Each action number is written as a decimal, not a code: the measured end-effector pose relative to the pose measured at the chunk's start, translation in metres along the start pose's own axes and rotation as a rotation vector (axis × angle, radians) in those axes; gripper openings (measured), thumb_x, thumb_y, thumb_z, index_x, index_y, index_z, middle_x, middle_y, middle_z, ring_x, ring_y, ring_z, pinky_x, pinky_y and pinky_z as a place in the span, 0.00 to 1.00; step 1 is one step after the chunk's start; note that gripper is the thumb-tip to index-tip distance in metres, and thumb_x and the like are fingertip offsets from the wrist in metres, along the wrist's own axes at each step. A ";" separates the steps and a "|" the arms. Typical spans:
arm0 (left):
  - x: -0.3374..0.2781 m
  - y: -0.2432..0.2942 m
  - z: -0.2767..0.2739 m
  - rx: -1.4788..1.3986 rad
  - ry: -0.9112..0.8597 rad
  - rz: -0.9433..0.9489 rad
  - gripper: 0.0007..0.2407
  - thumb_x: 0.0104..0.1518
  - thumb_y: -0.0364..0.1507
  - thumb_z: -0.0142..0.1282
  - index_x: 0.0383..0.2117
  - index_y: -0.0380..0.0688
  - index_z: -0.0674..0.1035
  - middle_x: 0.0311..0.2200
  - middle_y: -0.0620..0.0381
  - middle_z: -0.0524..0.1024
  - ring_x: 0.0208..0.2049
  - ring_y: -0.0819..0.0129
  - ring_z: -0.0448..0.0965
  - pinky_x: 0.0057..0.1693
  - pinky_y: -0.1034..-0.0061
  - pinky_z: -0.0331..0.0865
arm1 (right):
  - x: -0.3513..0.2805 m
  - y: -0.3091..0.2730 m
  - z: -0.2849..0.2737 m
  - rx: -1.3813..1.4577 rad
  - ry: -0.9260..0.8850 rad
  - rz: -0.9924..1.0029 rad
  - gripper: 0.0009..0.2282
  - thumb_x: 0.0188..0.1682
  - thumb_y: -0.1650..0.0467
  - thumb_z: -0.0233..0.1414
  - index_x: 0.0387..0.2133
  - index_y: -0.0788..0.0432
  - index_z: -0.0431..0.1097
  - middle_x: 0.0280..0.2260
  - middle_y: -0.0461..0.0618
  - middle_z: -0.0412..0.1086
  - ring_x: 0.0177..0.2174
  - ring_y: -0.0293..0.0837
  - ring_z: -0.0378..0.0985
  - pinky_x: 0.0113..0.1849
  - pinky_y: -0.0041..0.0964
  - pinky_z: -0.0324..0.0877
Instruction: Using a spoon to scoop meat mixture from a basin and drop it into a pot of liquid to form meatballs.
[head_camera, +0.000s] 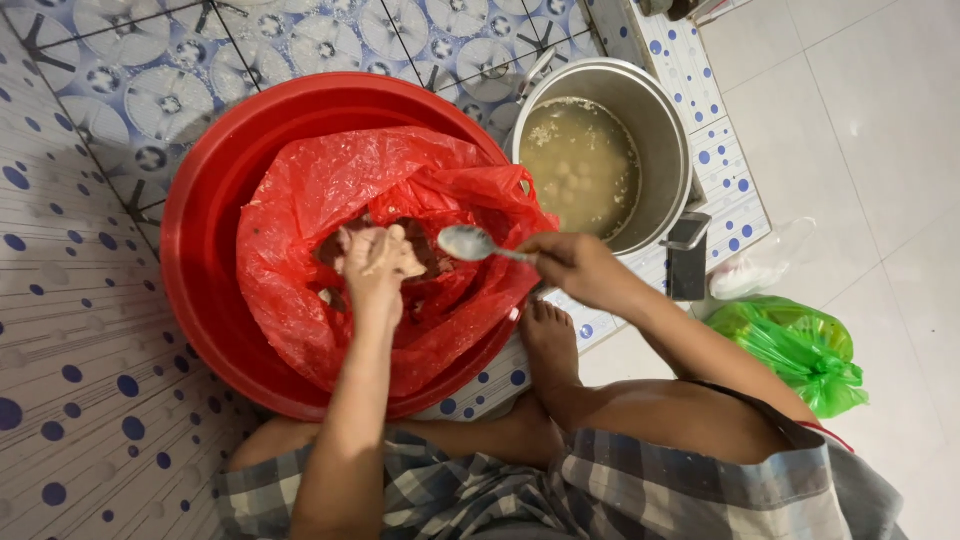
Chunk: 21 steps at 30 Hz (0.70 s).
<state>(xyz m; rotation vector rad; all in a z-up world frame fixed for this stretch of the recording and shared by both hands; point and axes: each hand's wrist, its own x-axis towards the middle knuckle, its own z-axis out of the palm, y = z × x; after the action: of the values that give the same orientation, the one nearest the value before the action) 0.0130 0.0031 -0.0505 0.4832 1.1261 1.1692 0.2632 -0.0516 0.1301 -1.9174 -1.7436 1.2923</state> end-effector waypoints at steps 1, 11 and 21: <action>0.000 0.002 0.000 0.029 0.018 0.004 0.03 0.63 0.24 0.53 0.39 0.44 0.72 0.29 0.58 0.77 0.21 0.78 0.73 0.27 0.82 0.74 | -0.002 -0.001 -0.005 0.049 0.022 0.013 0.11 0.52 0.71 0.52 0.46 0.55 0.77 0.24 0.56 0.76 0.28 0.49 0.79 0.37 0.42 0.74; 0.005 -0.011 -0.009 0.417 -0.014 0.155 0.09 0.50 0.22 0.70 0.20 0.40 0.76 0.09 0.56 0.70 0.05 0.72 0.68 0.11 0.76 0.60 | 0.000 0.029 -0.019 0.416 0.120 0.025 0.09 0.54 0.75 0.49 0.42 0.64 0.75 0.14 0.47 0.64 0.11 0.31 0.60 0.14 0.23 0.56; 0.002 -0.007 -0.015 0.145 -0.267 0.164 0.03 0.52 0.24 0.57 0.28 0.36 0.78 0.14 0.53 0.72 0.15 0.72 0.75 0.26 0.80 0.72 | 0.004 0.033 -0.011 0.588 0.165 -0.003 0.07 0.54 0.77 0.49 0.41 0.70 0.72 0.13 0.51 0.60 0.08 0.31 0.56 0.11 0.23 0.52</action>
<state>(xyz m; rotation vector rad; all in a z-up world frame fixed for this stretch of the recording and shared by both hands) 0.0032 -0.0008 -0.0629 0.8315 0.9553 1.1290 0.2935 -0.0527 0.1123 -1.6175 -1.1181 1.3993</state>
